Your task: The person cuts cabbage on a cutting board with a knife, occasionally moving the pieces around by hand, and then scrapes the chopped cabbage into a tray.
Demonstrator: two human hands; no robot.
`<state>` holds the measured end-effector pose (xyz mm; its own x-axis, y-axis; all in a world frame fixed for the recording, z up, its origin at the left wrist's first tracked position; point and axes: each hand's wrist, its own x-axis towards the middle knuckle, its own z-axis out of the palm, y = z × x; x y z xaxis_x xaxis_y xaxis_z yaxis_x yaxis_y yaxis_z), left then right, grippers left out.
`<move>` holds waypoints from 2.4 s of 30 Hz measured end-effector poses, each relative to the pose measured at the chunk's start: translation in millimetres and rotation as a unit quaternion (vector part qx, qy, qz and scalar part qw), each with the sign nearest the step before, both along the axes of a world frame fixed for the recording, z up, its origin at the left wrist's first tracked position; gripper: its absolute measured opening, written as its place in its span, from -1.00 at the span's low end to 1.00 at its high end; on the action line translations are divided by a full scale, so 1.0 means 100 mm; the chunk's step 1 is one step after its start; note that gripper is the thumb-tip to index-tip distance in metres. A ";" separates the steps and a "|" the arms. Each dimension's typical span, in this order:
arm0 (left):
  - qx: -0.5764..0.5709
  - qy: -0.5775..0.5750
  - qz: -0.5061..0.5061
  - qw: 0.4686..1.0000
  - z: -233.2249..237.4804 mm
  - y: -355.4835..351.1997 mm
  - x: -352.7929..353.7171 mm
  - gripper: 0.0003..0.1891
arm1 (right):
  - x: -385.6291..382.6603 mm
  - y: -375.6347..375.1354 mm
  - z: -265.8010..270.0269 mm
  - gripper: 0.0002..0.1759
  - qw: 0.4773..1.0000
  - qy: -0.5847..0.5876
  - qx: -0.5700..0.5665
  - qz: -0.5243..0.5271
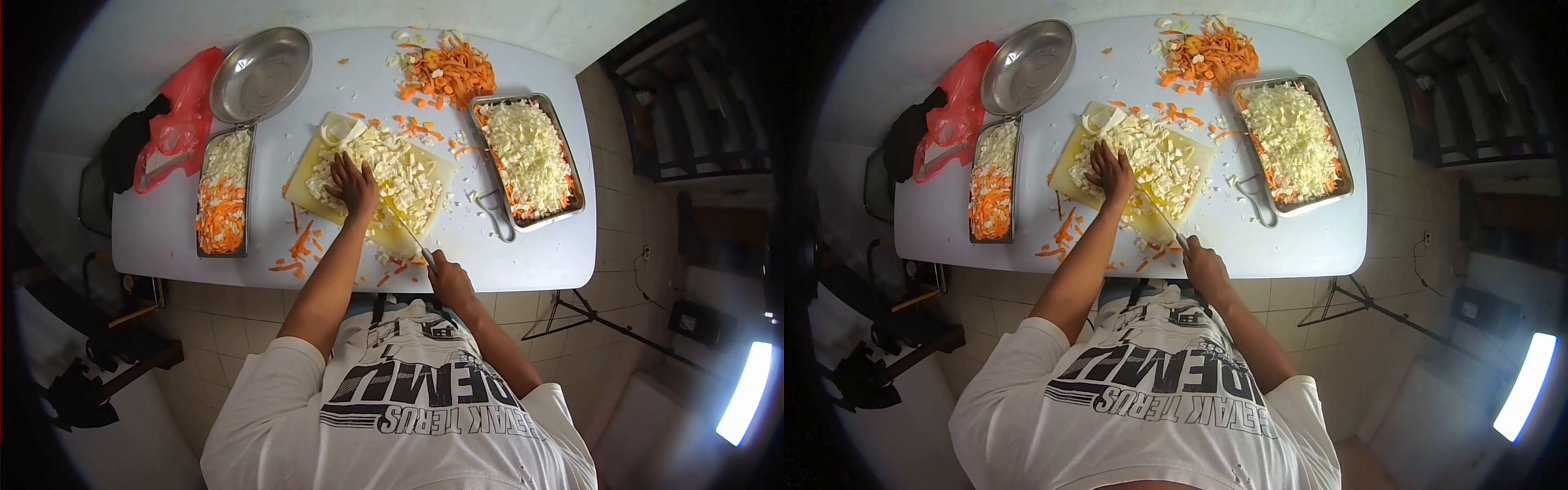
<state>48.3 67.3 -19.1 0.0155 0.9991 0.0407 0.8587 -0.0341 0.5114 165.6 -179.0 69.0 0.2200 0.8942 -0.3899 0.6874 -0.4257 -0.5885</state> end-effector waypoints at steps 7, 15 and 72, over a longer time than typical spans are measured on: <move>0.024 0.064 -0.032 0.997 -0.03 -0.04 0.09 -0.33 | -0.09 0.06 0.02 -0.78 0.998 -0.024 -0.050 -0.015; 0.041 0.095 -0.027 0.994 -0.04 -0.01 0.16 -0.36 | 0.10 0.07 -0.05 -0.75 0.999 0.033 -0.031 0.001; -0.354 -0.606 0.031 0.711 0.16 0.23 -1.05 -0.74 | -0.54 0.44 0.18 -0.76 0.998 0.011 0.051 0.022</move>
<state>-56.6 90.7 -3.3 0.3534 0.7730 -0.5269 -0.2396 0.6193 0.7477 112.0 -134.7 87.4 0.1716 0.9384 -0.3000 0.6900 -0.3318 -0.6432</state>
